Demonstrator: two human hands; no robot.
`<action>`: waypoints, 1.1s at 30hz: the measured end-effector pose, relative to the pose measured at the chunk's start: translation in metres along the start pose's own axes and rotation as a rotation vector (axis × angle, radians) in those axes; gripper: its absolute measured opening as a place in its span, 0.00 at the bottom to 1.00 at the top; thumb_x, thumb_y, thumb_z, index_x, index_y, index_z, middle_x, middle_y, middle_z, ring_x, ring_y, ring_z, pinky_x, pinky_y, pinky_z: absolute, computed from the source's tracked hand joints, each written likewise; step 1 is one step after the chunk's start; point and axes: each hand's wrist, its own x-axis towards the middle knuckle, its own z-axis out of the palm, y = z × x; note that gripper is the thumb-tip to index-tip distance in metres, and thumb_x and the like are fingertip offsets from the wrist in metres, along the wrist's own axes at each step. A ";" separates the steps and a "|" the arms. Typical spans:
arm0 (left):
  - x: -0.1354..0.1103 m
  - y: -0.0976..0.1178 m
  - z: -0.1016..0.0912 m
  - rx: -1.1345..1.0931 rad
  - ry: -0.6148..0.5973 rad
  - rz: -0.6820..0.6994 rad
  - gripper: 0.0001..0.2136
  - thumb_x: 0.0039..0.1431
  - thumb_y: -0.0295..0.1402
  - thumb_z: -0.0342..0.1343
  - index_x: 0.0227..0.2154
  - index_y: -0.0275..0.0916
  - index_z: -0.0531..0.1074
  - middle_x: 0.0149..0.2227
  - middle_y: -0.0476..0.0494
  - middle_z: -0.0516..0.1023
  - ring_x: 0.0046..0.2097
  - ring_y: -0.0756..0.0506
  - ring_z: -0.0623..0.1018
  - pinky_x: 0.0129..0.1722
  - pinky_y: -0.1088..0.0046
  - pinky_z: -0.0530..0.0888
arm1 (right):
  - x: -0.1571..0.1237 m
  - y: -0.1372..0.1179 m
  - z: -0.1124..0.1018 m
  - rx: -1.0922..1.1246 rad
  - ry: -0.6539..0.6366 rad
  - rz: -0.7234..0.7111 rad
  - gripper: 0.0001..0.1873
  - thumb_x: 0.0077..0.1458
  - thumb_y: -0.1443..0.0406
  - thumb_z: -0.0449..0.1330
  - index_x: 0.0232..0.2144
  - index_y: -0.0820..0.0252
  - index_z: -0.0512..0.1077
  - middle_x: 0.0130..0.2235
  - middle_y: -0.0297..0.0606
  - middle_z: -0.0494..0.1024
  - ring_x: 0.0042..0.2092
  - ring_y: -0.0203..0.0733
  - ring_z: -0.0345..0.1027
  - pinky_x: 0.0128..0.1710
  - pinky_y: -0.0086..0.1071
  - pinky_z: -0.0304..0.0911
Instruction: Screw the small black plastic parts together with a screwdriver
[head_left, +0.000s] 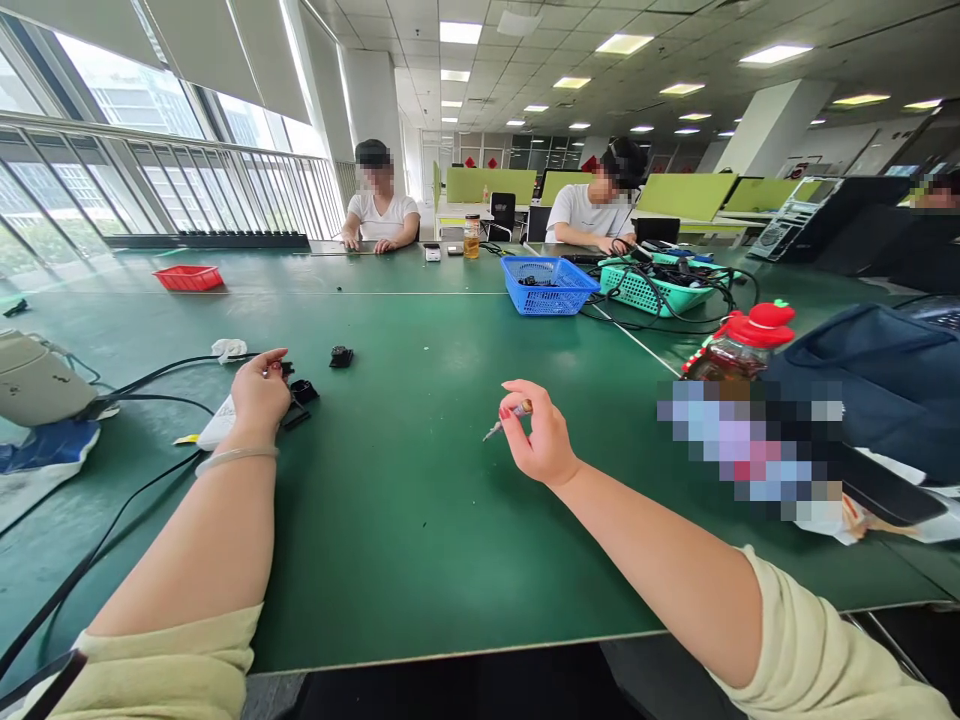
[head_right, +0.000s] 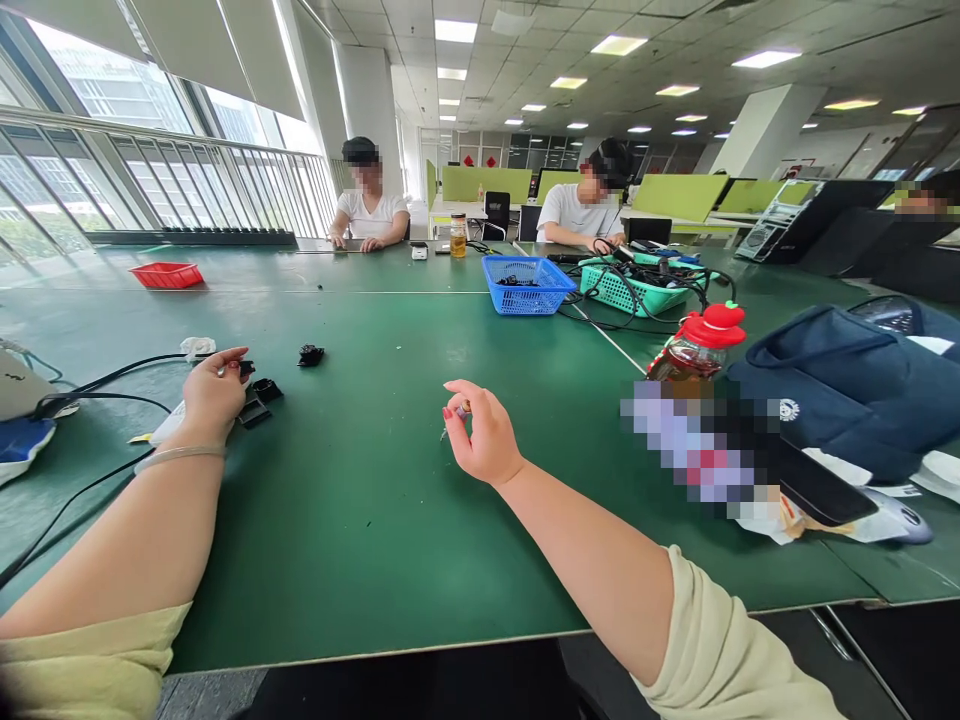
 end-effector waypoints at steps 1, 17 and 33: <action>0.000 0.000 -0.001 0.051 0.014 -0.006 0.18 0.65 0.28 0.44 0.53 0.35 0.72 0.47 0.38 0.78 0.42 0.47 0.78 0.47 0.69 0.73 | 0.000 0.000 0.000 -0.002 0.000 -0.001 0.18 0.60 0.71 0.52 0.51 0.53 0.60 0.29 0.31 0.74 0.28 0.38 0.68 0.35 0.35 0.68; -0.006 0.012 0.005 0.592 -0.069 0.096 0.21 0.63 0.42 0.45 0.46 0.36 0.78 0.44 0.31 0.80 0.49 0.32 0.76 0.47 0.59 0.70 | 0.002 -0.004 0.000 -0.005 -0.015 -0.031 0.19 0.59 0.72 0.52 0.52 0.53 0.59 0.28 0.31 0.73 0.28 0.38 0.67 0.34 0.35 0.68; 0.002 0.005 0.012 0.757 -0.148 0.072 0.23 0.61 0.48 0.48 0.44 0.36 0.79 0.43 0.29 0.80 0.48 0.32 0.75 0.45 0.60 0.70 | 0.002 -0.003 0.001 -0.001 -0.035 -0.045 0.21 0.58 0.72 0.52 0.52 0.52 0.59 0.28 0.30 0.72 0.28 0.38 0.66 0.34 0.35 0.67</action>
